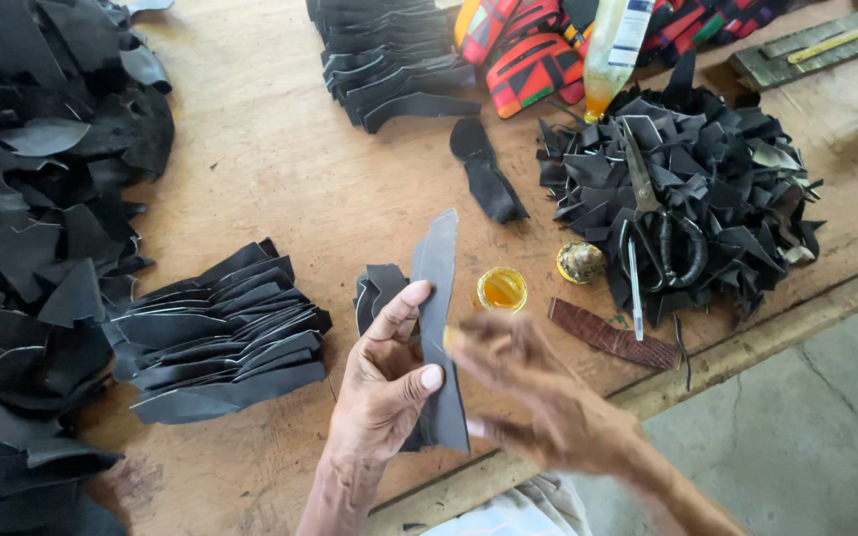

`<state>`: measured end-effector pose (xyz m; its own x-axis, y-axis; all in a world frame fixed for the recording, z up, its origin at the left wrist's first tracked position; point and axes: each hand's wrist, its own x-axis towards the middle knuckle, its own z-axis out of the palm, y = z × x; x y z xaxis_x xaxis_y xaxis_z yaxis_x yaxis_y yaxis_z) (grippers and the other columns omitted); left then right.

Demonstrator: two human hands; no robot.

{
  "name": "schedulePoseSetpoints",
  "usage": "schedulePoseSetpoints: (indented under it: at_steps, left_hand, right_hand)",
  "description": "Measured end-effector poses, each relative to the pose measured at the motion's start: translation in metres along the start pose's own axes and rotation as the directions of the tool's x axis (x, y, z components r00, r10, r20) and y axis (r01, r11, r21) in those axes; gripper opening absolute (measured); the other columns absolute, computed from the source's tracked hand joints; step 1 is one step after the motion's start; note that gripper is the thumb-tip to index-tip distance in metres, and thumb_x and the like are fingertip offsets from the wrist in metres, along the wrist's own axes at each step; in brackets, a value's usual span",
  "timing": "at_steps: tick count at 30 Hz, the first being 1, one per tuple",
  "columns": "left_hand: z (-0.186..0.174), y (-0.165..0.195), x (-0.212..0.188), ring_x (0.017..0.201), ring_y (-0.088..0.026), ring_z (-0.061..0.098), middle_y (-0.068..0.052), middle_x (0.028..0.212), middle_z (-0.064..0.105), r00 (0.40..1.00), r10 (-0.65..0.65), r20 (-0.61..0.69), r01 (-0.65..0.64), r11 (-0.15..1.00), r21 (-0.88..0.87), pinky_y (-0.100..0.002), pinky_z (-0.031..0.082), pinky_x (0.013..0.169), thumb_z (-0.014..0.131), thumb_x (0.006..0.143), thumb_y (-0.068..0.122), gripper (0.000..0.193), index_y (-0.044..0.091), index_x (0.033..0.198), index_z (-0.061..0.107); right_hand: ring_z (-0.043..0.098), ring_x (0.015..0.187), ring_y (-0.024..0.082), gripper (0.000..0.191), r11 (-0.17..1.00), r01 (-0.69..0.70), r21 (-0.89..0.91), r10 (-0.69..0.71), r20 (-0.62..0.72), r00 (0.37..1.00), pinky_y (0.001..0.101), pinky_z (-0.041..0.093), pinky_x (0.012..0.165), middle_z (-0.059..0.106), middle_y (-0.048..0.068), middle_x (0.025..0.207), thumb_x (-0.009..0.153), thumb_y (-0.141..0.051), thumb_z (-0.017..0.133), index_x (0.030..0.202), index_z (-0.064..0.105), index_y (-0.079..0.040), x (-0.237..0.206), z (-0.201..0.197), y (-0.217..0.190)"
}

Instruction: The person aligns two black rubber pieces on a wooden workbench, then applies a yellow adhesive to the edges of stacked rubber pieces using a finger. The person continues to apply adhesive to multiple pieces and places them on the table.

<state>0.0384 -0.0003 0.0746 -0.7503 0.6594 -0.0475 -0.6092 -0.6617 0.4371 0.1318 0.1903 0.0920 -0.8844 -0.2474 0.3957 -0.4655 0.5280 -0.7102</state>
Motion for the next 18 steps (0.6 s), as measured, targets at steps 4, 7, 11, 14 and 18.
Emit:
schedulePoseSetpoints:
  at_steps: [4, 7, 11, 14, 18]
  left_hand:
    - [0.004, 0.002, 0.004, 0.14, -0.027, 0.05, -0.013, 0.156, 0.047, 0.998, 0.053, -0.015, -0.053, 0.998, 0.017, -0.041, 0.048, 0.113, 0.078, 0.079, -0.015, 0.081, -0.001, 0.151, 0.043]
    - [0.007, 0.004, 0.004, 0.141, -0.028, 0.048, -0.014, 0.158, 0.043, 0.999, 0.032, 0.018, -0.032, 0.999, -0.008, -0.039, 0.047, 0.113, 0.079, 0.079, -0.014, 0.087, -0.002, 0.155, 0.038]
    - [0.01, 0.005, 0.007, 0.141, -0.027, 0.047, -0.014, 0.159, 0.04, 0.999, 0.046, -0.007, -0.046, 0.999, 0.003, -0.04, 0.047, 0.113, 0.079, 0.078, -0.013, 0.092, -0.002, 0.156, 0.034]
    - [0.01, 0.005, 0.009, 0.142, -0.027, 0.047, -0.015, 0.16, 0.039, 0.998, 0.058, -0.008, -0.058, 0.998, 0.02, -0.038, 0.047, 0.113, 0.079, 0.078, -0.013, 0.092, -0.003, 0.157, 0.033]
    - [0.008, 0.005, 0.011, 0.14, -0.027, 0.048, -0.014, 0.161, 0.038, 0.998, 0.055, -0.003, -0.055, 0.998, 0.029, -0.039, 0.048, 0.112, 0.078, 0.079, -0.013, 0.092, -0.003, 0.158, 0.033]
  right_hand:
    - [0.056, 0.119, 0.02, 0.061, 0.999, 0.04, 0.009, -0.039, -0.101, 0.994, 0.0364, 0.052, 0.105, 0.059, 0.006, 0.14, 0.092, -0.022, 0.079, 0.148, 0.055, -0.021, -0.001, 0.002, -0.006]
    - [0.055, 0.121, 0.025, 0.061, 0.993, 0.028, -0.115, -0.038, -0.092, 0.995, 0.0424, 0.048, 0.106, 0.055, 0.013, 0.137, 0.091, -0.021, 0.074, 0.147, 0.051, -0.012, 0.0, 0.003, -0.005]
    - [0.058, 0.115, 0.017, 0.054, 0.981, 0.098, -0.165, -0.125, -0.165, 0.978, 0.0333, 0.054, 0.099, 0.06, 0.004, 0.13, 0.095, -0.016, 0.076, 0.145, 0.058, -0.021, 0.002, 0.004, -0.003]
    - [0.058, 0.111, 0.018, 0.063, 0.985, 0.029, -0.17, -0.062, -0.196, 0.979, 0.0343, 0.053, 0.097, 0.061, 0.006, 0.129, 0.093, -0.01, 0.075, 0.15, 0.05, -0.017, 0.005, 0.001, -0.001]
    - [0.053, 0.113, 0.022, 0.071, 0.971, 0.041, -0.235, -0.072, -0.126, 0.989, 0.0312, 0.054, 0.095, 0.053, 0.016, 0.135, 0.092, -0.002, 0.071, 0.154, 0.045, -0.024, 0.007, 0.004, -0.001]
